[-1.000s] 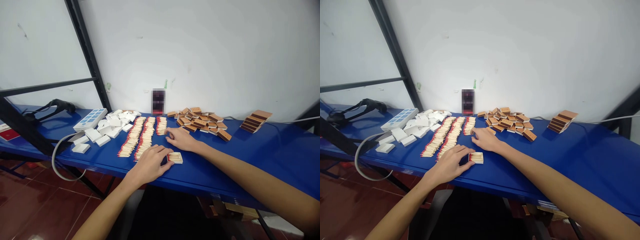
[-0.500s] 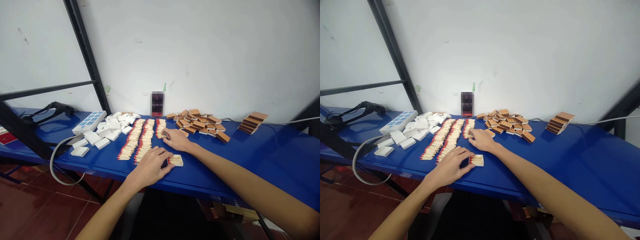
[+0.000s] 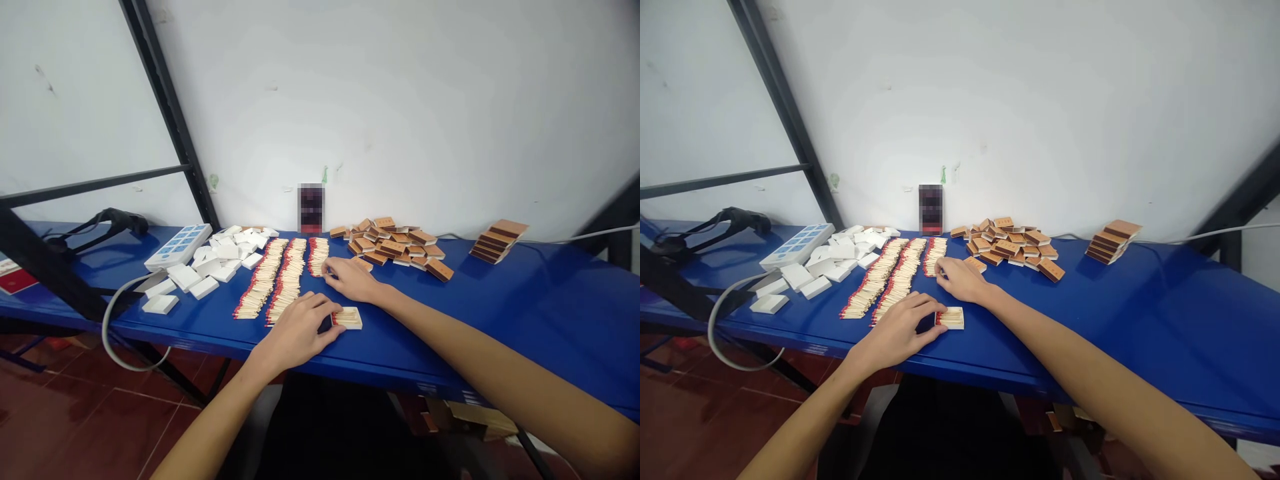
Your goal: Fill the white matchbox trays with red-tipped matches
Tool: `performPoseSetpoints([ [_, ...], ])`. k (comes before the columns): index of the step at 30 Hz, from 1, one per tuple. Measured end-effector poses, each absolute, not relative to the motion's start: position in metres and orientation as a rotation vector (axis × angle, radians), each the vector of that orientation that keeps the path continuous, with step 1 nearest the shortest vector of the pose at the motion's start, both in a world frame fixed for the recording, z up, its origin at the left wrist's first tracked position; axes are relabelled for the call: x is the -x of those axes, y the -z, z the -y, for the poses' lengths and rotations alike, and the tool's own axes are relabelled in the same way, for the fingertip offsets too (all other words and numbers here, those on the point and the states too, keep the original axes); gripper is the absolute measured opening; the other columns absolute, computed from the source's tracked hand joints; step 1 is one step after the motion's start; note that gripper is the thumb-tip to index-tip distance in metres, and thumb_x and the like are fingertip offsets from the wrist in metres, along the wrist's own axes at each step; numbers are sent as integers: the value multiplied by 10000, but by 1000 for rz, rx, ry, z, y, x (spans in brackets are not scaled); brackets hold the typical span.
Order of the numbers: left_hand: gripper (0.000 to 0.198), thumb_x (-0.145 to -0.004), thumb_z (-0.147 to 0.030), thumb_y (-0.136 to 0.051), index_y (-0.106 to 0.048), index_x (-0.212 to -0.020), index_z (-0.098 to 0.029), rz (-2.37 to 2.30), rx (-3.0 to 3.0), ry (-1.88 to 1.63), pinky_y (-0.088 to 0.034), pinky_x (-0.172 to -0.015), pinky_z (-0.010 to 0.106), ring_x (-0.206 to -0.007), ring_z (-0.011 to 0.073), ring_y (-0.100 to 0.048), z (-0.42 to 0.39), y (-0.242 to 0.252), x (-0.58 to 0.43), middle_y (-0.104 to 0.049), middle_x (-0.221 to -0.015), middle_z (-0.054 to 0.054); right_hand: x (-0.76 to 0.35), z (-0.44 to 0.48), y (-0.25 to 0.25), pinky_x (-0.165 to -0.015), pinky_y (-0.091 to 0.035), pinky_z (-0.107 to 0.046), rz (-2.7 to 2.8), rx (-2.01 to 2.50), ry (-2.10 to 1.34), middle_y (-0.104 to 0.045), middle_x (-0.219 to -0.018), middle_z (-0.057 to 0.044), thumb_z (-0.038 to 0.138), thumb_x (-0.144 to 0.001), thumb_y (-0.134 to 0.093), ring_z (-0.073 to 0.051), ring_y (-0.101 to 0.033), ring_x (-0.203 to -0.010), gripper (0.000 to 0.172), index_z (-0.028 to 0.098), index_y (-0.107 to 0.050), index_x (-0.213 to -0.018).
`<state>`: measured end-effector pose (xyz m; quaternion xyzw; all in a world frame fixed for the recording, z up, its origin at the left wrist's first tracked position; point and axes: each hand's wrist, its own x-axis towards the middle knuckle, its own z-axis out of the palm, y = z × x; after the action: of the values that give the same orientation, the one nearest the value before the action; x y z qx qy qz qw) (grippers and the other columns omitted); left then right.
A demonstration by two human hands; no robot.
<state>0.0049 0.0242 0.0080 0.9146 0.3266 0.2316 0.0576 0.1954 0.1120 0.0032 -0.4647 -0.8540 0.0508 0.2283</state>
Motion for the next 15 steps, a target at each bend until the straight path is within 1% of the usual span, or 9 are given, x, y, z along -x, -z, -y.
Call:
performPoseSetpoints([
  [4, 225, -948, -357, -576, -634, -1109, -210, -980, -2775, -692, -473, -894, 360, -992, 214, -574, -25, -8, -4, -649, -1072, 37, -195, -113, -2, -704, -365, -273, 2378, 1317, -139, -653, -974, -59, 209, -917, -453, -179, -577, -859, 91, 191, -540, -934],
  [10, 225, -947, -356, -577, -637, -1110, -212, -979, -2781, -699, -475, -892, 362, -983, 213, -583, -25, -8, -4, -651, -1067, 40, -196, -115, 0, -694, -373, -278, 2364, 1321, -130, -641, -950, -55, 238, -943, -422, -180, -573, -837, 95, 201, -508, -925],
  [15, 216, -948, -346, -576, -638, -1106, -213, -979, -2778, -683, -468, -915, 372, -994, 216, -585, -24, -10, -5, -653, -1076, 38, -196, -114, 0, -700, -376, -270, 2378, 1199, -135, -638, -948, -49, 235, -946, -433, -168, -567, -828, 88, 196, -512, -948],
])
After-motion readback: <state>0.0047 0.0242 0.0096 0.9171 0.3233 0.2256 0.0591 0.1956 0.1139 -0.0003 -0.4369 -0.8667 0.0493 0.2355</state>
